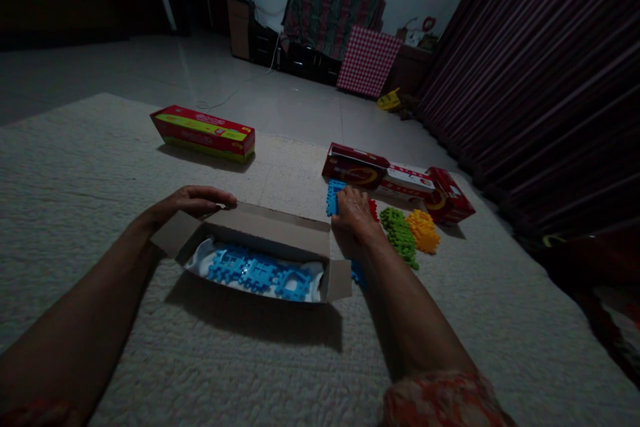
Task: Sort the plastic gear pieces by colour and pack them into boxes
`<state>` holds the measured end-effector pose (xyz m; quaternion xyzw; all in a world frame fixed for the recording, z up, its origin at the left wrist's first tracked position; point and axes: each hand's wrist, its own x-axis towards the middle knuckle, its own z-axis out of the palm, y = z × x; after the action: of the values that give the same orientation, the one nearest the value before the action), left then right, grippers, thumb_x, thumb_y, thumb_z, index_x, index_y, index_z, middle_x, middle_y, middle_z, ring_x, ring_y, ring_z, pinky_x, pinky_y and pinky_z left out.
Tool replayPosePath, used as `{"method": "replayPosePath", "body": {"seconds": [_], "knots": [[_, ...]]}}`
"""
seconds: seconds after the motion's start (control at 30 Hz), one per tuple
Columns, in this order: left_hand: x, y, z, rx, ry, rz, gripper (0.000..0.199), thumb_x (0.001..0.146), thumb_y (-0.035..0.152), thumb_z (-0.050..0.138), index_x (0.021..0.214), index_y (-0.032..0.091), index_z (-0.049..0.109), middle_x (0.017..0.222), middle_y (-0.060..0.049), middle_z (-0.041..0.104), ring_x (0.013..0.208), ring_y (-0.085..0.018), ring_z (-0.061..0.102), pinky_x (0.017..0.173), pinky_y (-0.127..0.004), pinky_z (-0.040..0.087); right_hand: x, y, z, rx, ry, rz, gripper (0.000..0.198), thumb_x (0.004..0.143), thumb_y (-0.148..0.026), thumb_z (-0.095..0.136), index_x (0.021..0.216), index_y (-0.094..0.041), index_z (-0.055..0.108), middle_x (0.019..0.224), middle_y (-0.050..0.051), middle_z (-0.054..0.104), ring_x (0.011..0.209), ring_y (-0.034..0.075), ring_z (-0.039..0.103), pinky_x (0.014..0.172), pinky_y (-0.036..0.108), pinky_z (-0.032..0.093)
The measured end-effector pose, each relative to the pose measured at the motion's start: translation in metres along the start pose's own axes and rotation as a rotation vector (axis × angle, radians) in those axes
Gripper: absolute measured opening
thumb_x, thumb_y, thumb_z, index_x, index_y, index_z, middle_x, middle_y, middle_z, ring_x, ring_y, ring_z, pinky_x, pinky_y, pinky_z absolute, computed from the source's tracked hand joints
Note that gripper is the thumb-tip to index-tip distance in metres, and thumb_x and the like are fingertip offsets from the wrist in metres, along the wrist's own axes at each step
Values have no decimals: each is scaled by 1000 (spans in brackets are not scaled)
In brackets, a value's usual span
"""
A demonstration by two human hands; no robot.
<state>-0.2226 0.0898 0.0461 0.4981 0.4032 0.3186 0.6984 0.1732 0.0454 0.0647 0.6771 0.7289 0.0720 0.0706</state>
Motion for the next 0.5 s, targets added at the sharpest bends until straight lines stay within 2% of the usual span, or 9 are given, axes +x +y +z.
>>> {"method": "replayPosePath", "body": {"seconds": [0.17,0.3,0.5], "knots": [[-1,2,1,-16,-25,-5,31,65,18,82,96,19,83,103,-12,79,76,-19,72,66,-28,57,-8,-2,-4,25,-66,22,37,89,-35,64,118,-12,64,125,20,64,117,35,57,98,42,41],[-1,3,1,-9,-29,5,32,66,18,83,97,18,83,101,-12,80,75,-19,72,64,-28,57,-9,-2,-5,67,-171,-13,32,84,-26,67,115,-15,68,122,17,69,115,32,62,95,38,44],[-1,2,-1,-12,-57,-5,33,66,18,81,99,17,83,93,-12,79,70,-18,70,62,-27,54,-5,-4,-12,110,-316,-12,39,79,-20,68,117,-16,70,126,15,70,109,29,66,85,31,48]]}}
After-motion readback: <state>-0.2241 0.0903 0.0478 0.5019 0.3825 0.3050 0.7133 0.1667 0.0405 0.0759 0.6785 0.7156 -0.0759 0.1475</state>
